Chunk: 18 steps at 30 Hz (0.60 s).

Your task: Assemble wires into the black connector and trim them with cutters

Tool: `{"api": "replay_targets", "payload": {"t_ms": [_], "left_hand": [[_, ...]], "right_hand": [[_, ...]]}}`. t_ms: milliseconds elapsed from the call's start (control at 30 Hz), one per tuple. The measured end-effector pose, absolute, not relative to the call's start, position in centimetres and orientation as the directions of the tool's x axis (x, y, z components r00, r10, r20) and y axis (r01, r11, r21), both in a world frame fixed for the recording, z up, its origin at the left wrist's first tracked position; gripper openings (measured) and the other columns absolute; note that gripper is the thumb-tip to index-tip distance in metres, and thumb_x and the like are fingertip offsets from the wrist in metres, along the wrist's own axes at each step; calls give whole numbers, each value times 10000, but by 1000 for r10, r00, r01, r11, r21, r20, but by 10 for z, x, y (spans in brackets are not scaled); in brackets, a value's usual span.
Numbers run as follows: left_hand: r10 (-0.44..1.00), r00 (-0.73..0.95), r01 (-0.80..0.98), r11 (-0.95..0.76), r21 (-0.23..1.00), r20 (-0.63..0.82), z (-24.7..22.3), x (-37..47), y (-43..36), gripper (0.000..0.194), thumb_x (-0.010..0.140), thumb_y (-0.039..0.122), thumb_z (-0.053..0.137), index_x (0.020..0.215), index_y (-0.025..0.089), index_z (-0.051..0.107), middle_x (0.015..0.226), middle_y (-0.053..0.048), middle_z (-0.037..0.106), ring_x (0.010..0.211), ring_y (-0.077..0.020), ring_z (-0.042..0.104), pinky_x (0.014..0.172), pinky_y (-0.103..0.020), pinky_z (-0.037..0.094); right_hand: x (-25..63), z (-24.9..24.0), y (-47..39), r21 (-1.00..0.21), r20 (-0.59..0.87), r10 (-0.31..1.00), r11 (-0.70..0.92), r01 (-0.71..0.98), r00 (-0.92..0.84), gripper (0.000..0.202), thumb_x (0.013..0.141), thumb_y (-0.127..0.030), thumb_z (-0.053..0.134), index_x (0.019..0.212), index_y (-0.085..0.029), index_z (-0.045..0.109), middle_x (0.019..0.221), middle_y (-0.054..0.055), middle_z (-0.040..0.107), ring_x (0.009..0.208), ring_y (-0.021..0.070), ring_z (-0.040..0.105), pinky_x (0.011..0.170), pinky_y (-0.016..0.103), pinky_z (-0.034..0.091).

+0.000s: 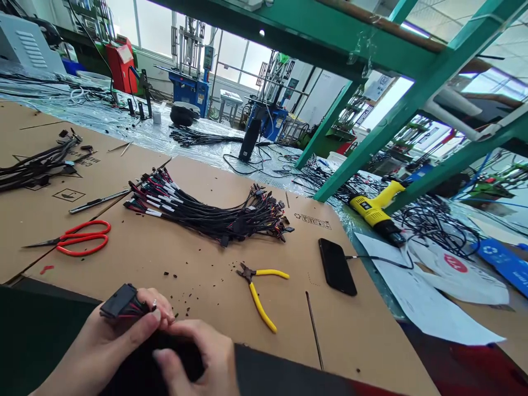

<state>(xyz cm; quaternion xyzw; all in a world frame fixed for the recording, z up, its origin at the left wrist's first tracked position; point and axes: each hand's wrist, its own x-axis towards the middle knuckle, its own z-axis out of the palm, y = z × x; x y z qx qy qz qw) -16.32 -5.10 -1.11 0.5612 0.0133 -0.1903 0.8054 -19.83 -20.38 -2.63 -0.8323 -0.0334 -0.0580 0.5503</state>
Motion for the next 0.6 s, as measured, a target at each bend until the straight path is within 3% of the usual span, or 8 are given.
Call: {"api": "replay_targets", "payload": {"t_ms": [33,67,100,167,233,400,500,600], "left_hand": [[-279,925,340,309,888,-258,-8,-162,-51,363,615,489,754,660,164,599,678,4,595,647,-102,588,636,-171,517],[-275,920,361,321,876,-278,-6,-161,-50,372,590,482,774,672,161,606,684,5,604,628,-99,593,627,-172,522],[-271,916,377,327,866,-297,-3,-161,-49,369,583,472,784,683,160,615,699,7,613,611,-90,591,623,-168,524],[-281,902,412,326,851,-329,0,-161,-46,351,599,461,779,713,162,635,740,8,631,604,-75,588,624,-160,527],[-309,880,453,319,833,-360,1,-164,-43,354,608,466,773,753,165,654,780,6,647,633,-78,602,647,-161,535],[-377,836,518,300,801,-400,-1,-168,-37,420,590,504,773,833,173,687,899,-19,670,769,-117,647,747,-191,558],[-360,835,522,279,806,-416,-3,-167,-36,436,571,510,782,840,179,691,920,-26,677,854,-142,646,808,-202,550],[-313,877,448,261,855,-364,-8,-164,-39,346,602,463,778,784,181,694,829,-9,662,769,-108,626,721,-151,528]], "right_hand": [[-191,-25,-222,-795,206,34,-576,188,978,283,833,-449,545,912,-199,651,935,81,693,884,186,651,792,290,517],[-182,-25,-243,-635,331,-25,-745,203,943,291,871,-436,480,940,-197,632,980,87,680,918,179,642,813,289,514],[-172,-25,-265,-422,368,-11,-893,157,930,356,882,-474,426,991,-194,618,1065,98,651,1012,193,606,887,328,489],[-154,-31,-305,-300,345,-46,-952,64,938,545,811,-555,484,1151,-140,578,1289,167,510,1276,318,378,1033,506,330],[-143,-41,-334,-217,254,-54,-976,2,966,757,741,-602,539,1309,-107,474,1422,206,342,1348,414,184,1027,611,247],[-143,-57,-347,-123,100,-7,-992,5,995,797,774,-625,458,1391,-127,374,1373,205,408,1288,410,314,989,610,283],[-142,-53,-343,-141,144,13,-989,34,989,647,794,-549,450,1257,-106,534,1102,203,570,1108,382,465,961,597,281],[-144,-44,-340,-253,213,-21,-967,35,977,477,833,-513,421,1059,-137,609,919,161,595,928,332,536,878,553,352]]}}
